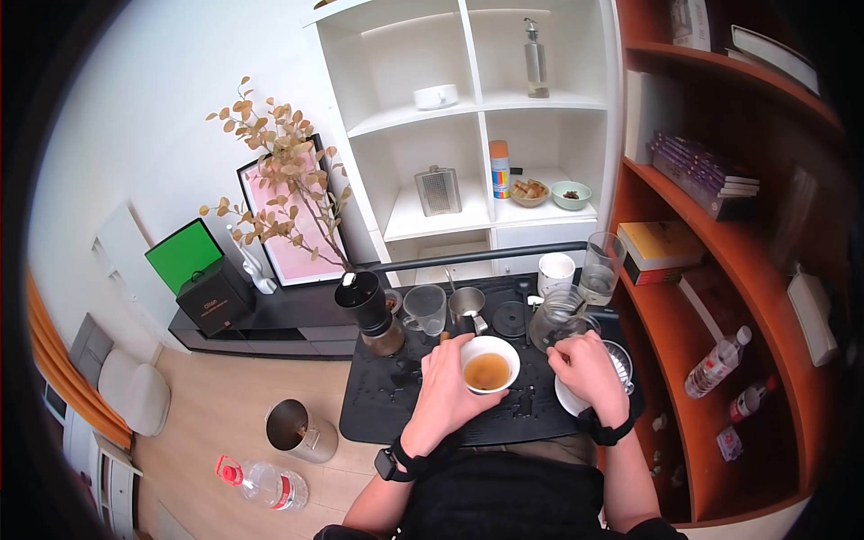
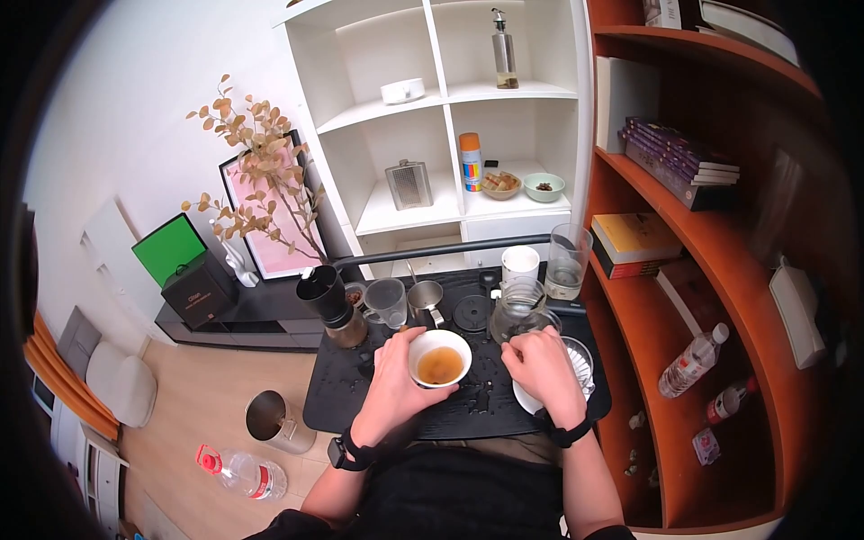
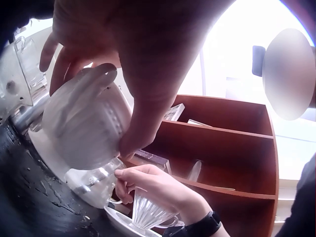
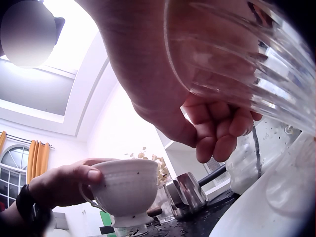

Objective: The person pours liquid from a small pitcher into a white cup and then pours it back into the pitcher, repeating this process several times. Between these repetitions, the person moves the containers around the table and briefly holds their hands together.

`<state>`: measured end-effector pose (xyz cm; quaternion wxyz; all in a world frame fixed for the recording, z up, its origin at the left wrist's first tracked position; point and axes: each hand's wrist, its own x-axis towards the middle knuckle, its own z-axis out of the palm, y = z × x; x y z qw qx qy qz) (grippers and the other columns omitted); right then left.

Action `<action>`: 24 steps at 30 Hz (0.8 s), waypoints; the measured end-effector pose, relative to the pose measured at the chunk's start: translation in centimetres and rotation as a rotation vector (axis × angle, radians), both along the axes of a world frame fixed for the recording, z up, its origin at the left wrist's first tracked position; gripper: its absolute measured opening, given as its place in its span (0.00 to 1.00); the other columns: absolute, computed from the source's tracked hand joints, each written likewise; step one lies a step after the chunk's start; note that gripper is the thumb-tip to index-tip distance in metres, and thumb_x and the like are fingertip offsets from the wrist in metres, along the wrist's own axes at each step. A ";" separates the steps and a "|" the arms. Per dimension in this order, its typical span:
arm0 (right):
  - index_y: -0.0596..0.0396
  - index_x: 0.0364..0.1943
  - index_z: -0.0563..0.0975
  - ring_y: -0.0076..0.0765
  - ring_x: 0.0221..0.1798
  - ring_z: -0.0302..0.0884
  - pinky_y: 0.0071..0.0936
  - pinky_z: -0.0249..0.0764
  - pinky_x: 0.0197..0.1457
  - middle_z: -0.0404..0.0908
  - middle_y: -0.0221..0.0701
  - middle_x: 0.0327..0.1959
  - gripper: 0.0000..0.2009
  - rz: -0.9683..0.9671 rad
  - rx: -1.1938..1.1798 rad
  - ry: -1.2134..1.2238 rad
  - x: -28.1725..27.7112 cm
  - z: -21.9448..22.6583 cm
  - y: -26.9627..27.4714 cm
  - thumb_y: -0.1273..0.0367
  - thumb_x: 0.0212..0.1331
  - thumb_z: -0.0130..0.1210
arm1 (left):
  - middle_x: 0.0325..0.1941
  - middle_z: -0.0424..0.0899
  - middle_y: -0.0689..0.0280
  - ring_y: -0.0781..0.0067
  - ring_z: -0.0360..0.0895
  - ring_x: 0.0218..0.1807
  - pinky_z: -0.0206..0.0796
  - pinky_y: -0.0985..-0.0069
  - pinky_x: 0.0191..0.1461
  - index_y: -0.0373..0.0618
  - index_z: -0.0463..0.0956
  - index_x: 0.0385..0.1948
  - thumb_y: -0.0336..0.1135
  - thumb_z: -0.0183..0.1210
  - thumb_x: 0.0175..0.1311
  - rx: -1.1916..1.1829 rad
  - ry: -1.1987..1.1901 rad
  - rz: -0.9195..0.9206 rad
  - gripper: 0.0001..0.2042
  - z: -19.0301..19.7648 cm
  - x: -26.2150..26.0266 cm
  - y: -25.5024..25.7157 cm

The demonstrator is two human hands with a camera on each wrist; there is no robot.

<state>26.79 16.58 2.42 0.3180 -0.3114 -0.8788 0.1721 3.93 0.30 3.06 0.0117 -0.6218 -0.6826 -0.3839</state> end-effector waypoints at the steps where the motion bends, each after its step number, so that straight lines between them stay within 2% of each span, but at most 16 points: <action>1: 0.65 0.29 0.86 0.62 0.39 0.84 0.49 0.75 0.57 0.87 0.51 0.30 0.17 -0.002 -0.001 0.004 0.0 0.0 0.0 0.65 0.73 0.64 | 0.68 0.85 0.50 0.46 0.81 0.73 0.69 0.52 0.79 0.39 0.73 0.76 0.45 0.92 0.48 0.016 -0.034 0.008 0.51 0.3 0.0 -0.3; 5: 0.65 0.28 0.88 0.61 0.38 0.87 0.48 0.77 0.59 0.90 0.51 0.31 0.17 -0.005 0.022 -0.020 0.0 0.3 -0.2 0.65 0.74 0.64 | 0.69 0.81 0.49 0.43 0.83 0.72 0.75 0.51 0.76 0.37 0.71 0.76 0.44 0.91 0.51 0.098 -0.173 -0.006 0.51 1.5 -0.8 -1.4; 6: 0.65 0.28 0.88 0.61 0.38 0.86 0.48 0.76 0.59 0.90 0.51 0.31 0.17 -0.002 0.024 -0.017 0.0 0.4 -0.2 0.65 0.74 0.64 | 0.70 0.82 0.48 0.42 0.85 0.72 0.80 0.52 0.74 0.37 0.70 0.77 0.43 0.91 0.52 0.122 -0.148 0.002 0.51 2.1 -1.0 -1.8; 10: 0.65 0.28 0.88 0.61 0.38 0.86 0.48 0.76 0.58 0.89 0.51 0.30 0.18 0.004 0.019 -0.012 0.0 0.2 -0.1 0.65 0.74 0.65 | 0.72 0.83 0.47 0.43 0.87 0.73 0.81 0.53 0.75 0.40 0.70 0.77 0.43 0.91 0.52 0.113 -0.200 0.081 0.50 4.1 -1.9 -3.3; 15: 0.65 0.28 0.86 0.62 0.38 0.85 0.49 0.75 0.57 0.88 0.51 0.30 0.17 0.005 0.011 -0.004 0.0 0.1 0.0 0.65 0.74 0.64 | 0.71 0.84 0.47 0.43 0.87 0.72 0.81 0.53 0.75 0.40 0.70 0.77 0.41 0.91 0.52 0.134 -0.201 0.112 0.50 3.8 -4.4 -4.1; 17: 0.65 0.28 0.85 0.63 0.39 0.84 0.49 0.75 0.57 0.87 0.51 0.30 0.18 0.008 -0.004 -0.001 0.0 0.0 0.0 0.65 0.73 0.64 | 0.71 0.84 0.51 0.55 0.86 0.72 0.78 0.60 0.77 0.40 0.70 0.77 0.37 0.91 0.51 0.138 -0.217 0.155 0.50 3.7 -5.0 -4.5; 23: 0.65 0.27 0.87 0.61 0.38 0.86 0.48 0.76 0.57 0.89 0.51 0.30 0.17 0.008 0.030 -0.016 -0.1 0.1 0.0 0.66 0.73 0.65 | 0.71 0.84 0.51 0.55 0.86 0.72 0.78 0.59 0.78 0.40 0.68 0.78 0.36 0.91 0.51 0.130 -0.270 0.214 0.51 2.8 -6.4 -5.3; 24: 0.65 0.27 0.87 0.61 0.38 0.86 0.48 0.76 0.57 0.89 0.51 0.30 0.17 0.005 0.024 -0.019 -0.1 0.2 0.0 0.66 0.73 0.65 | 0.72 0.84 0.49 0.50 0.86 0.73 0.79 0.57 0.77 0.40 0.68 0.79 0.36 0.90 0.51 0.125 -0.270 0.223 0.51 2.8 -6.6 -5.4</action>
